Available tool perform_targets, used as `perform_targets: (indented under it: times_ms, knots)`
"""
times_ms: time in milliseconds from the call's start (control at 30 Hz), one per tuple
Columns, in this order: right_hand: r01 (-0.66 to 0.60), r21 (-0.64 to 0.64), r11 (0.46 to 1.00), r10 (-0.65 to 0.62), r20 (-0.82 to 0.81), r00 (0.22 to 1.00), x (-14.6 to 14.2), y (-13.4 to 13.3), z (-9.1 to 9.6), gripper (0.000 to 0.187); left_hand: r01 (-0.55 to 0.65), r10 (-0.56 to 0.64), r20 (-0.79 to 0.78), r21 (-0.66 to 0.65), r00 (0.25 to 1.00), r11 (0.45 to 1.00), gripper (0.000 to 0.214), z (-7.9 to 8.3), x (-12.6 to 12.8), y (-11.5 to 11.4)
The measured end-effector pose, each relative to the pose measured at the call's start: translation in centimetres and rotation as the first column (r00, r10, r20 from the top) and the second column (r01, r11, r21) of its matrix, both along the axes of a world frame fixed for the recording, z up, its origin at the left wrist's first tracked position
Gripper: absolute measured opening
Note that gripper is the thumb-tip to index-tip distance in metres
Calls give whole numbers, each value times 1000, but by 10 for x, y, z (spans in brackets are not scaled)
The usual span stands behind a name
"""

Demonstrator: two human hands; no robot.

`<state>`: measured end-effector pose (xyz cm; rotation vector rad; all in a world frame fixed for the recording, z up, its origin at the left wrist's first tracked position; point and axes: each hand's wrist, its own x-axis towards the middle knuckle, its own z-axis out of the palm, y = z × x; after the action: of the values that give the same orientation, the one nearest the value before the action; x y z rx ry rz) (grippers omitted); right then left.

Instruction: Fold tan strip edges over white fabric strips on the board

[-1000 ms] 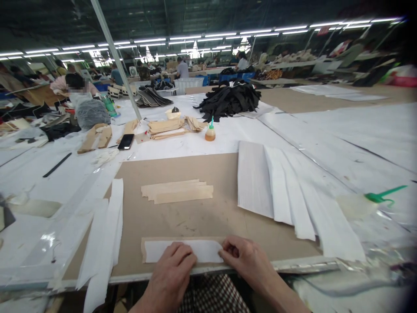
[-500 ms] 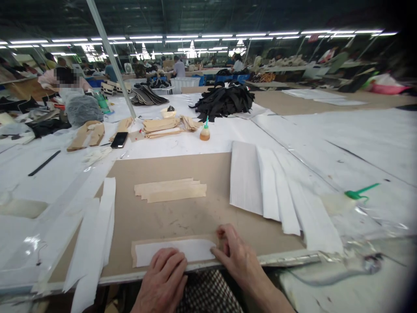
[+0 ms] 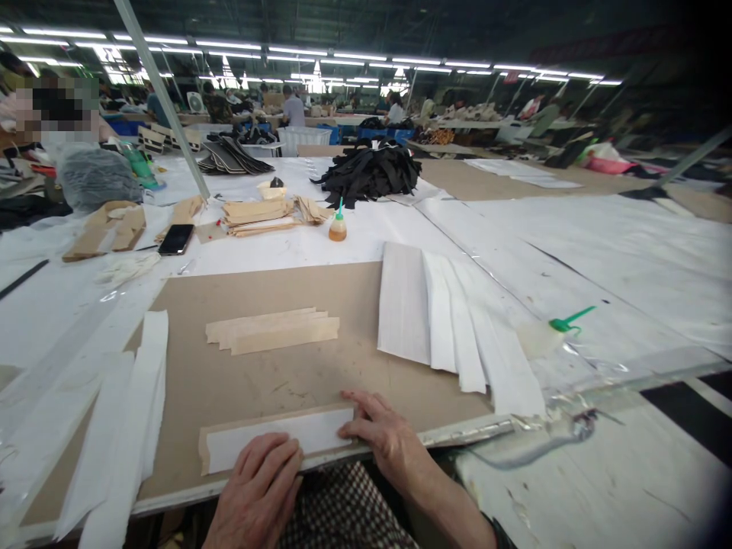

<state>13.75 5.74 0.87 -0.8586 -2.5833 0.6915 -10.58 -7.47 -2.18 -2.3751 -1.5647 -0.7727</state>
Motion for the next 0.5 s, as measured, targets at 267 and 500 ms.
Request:
perform_targets:
  times_ms: [267, 500]
  knots:
    - [112, -40, 993, -114, -39, 993, 24, 3, 7, 41, 17, -15, -23, 100, 1000, 995, 24, 0, 1, 6]
    - [164, 552, 818, -143, -81, 986, -28, -49, -16, 42, 28, -17, -60, 178, 998, 984, 26, -2, -3, 9]
